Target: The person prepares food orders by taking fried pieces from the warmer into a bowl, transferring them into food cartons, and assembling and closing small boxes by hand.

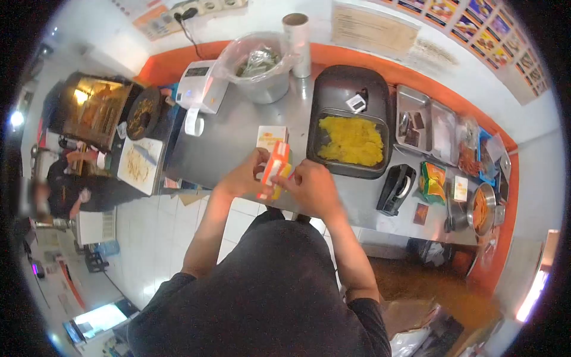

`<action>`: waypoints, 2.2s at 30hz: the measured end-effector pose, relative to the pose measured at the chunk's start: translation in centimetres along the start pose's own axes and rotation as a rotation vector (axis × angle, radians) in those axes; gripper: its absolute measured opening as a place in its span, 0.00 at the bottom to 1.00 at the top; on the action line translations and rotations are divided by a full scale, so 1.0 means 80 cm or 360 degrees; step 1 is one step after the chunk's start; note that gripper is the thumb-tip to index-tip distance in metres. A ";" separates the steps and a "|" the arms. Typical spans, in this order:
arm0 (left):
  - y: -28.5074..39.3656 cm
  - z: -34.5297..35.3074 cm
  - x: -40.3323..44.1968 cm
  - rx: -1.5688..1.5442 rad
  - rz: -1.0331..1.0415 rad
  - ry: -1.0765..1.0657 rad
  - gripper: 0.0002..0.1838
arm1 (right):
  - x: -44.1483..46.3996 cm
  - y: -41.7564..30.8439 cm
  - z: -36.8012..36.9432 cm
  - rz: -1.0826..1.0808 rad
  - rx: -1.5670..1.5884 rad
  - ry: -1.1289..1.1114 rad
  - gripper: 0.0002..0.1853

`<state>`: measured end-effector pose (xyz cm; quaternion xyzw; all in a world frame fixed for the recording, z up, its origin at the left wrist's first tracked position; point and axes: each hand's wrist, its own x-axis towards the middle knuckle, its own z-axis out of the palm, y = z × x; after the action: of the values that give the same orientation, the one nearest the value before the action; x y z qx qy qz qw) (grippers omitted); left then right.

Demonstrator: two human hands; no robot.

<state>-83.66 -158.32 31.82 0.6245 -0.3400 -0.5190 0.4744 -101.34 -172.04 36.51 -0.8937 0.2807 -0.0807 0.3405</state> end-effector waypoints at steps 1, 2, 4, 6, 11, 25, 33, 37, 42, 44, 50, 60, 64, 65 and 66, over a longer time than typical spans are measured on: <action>-0.001 -0.003 -0.009 -0.0037 -0.0007 -0.0175 0.50 | 0.000 0.026 0.028 -0.0213 0.0343 -0.0061 0.25; -0.012 -0.007 -0.018 -0.0052 -0.0015 -0.0157 0.50 | -0.005 0.036 0.033 -0.0371 0.0532 -0.0116 0.24; -0.028 -0.014 -0.033 0.0185 0.0094 -0.0475 0.53 | -0.016 0.057 0.046 -0.0530 0.0725 -0.0201 0.23; -0.025 -0.017 -0.044 0.0533 0.0170 -0.0446 0.56 | -0.026 0.084 0.082 -0.0135 0.0799 -0.0158 0.18; -0.046 -0.019 -0.007 0.0741 -0.0087 0.0077 0.48 | -0.013 0.082 0.101 0.0337 0.1180 -0.0268 0.11; -0.117 -0.121 0.134 0.2054 0.0612 0.0276 0.49 | 0.148 0.136 0.223 0.0511 0.0574 -0.0182 0.38; -0.261 -0.115 0.180 0.0609 0.0200 0.0730 0.38 | 0.192 0.101 0.254 0.0632 0.0749 -0.0163 0.27; -0.194 -0.132 0.210 0.0396 0.0176 0.0451 0.40 | 0.229 0.139 0.255 0.0747 0.0996 -0.0009 0.28; -0.100 -0.200 0.127 0.0408 0.0463 0.0286 0.33 | 0.241 0.194 0.226 -0.0050 -0.0528 0.0546 0.27; -0.136 -0.220 0.098 0.0401 0.0437 0.0328 0.29 | 0.225 0.143 0.195 -0.0053 -0.0658 0.0476 0.22; -0.304 -0.256 -0.124 0.0311 -0.0156 0.0971 0.29 | 0.185 0.035 0.212 -0.0214 -0.0225 0.0212 0.14; -0.676 -0.057 -0.460 0.0080 -0.1644 0.0801 0.25 | 0.132 -0.106 0.339 -0.0729 0.0126 -0.0594 0.07; -0.685 0.005 -0.488 -0.0917 -0.1557 0.0824 0.20 | 0.109 -0.174 0.376 -0.0884 0.0138 -0.0750 0.08; -0.688 0.003 -0.486 -0.0918 -0.1605 0.0819 0.19 | 0.113 -0.197 0.390 -0.0940 0.0127 -0.0832 0.08; -0.697 -0.004 -0.487 -0.0916 -0.1654 0.0815 0.20 | 0.117 -0.224 0.405 -0.0995 0.0116 -0.0913 0.09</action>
<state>-96.12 -104.73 -8.18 0.6595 0.2833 -0.5861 0.3758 -74.67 -148.07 23.33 -0.9094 -0.1129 0.0620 0.3954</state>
